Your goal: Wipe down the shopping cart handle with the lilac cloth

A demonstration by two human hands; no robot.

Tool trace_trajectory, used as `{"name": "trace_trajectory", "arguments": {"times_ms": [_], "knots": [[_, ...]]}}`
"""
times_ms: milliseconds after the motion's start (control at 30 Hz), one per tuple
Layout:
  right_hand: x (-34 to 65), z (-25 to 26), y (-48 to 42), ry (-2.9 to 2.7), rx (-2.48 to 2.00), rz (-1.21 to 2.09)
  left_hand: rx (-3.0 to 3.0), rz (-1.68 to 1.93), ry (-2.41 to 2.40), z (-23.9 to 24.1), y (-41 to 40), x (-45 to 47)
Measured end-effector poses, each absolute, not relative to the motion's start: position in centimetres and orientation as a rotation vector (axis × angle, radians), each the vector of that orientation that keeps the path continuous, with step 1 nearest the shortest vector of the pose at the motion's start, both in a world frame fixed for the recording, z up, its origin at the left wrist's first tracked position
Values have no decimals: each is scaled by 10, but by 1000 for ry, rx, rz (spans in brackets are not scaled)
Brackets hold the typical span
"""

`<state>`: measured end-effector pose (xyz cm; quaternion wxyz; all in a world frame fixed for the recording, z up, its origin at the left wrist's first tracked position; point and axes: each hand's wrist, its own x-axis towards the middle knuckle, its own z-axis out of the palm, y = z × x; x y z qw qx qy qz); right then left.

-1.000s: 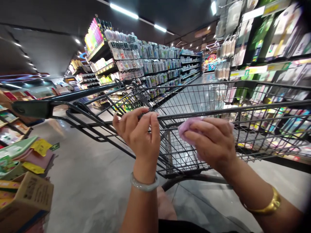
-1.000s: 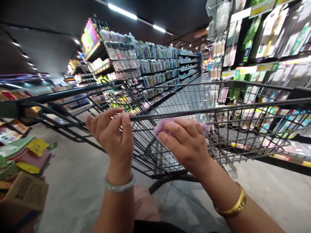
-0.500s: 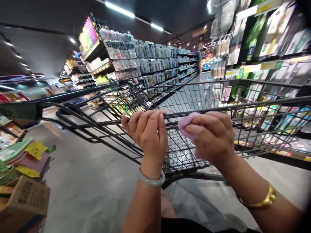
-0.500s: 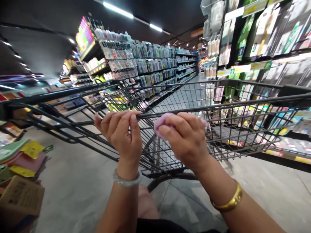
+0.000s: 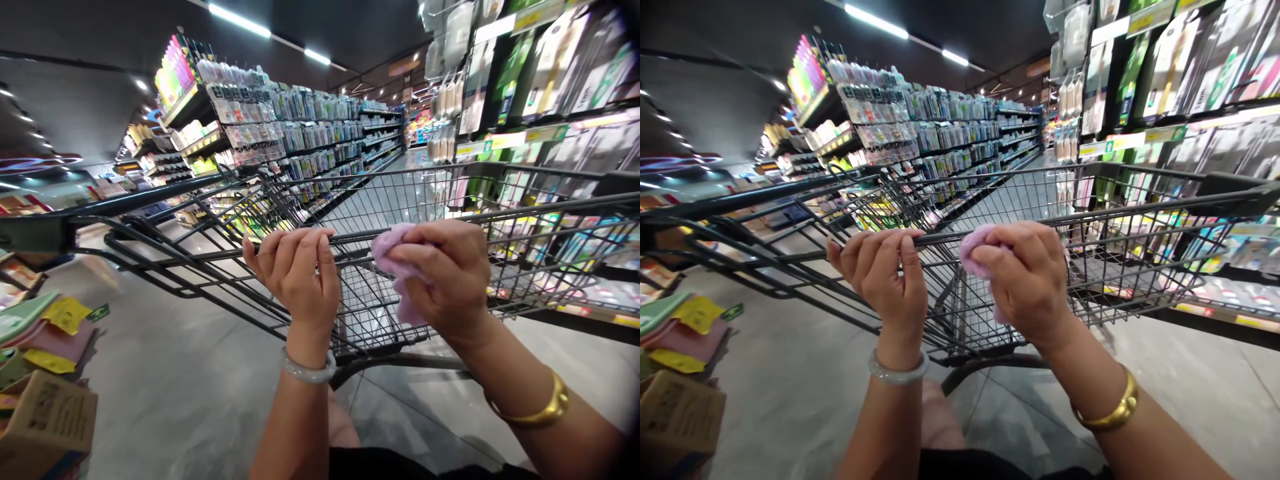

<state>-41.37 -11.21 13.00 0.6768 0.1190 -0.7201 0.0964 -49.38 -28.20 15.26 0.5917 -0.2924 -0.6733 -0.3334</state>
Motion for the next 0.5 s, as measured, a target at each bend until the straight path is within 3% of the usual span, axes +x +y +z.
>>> {"name": "trace_trajectory", "arguments": {"times_ms": [267, 500], "knots": [[-400, 145, -75, -1468, -66, 354, -662, -787, -1539, 151, -280, -495], [-414, 132, -104, -1639, 287, 283, -652, -791, -1544, 151, -279, -494]]}}
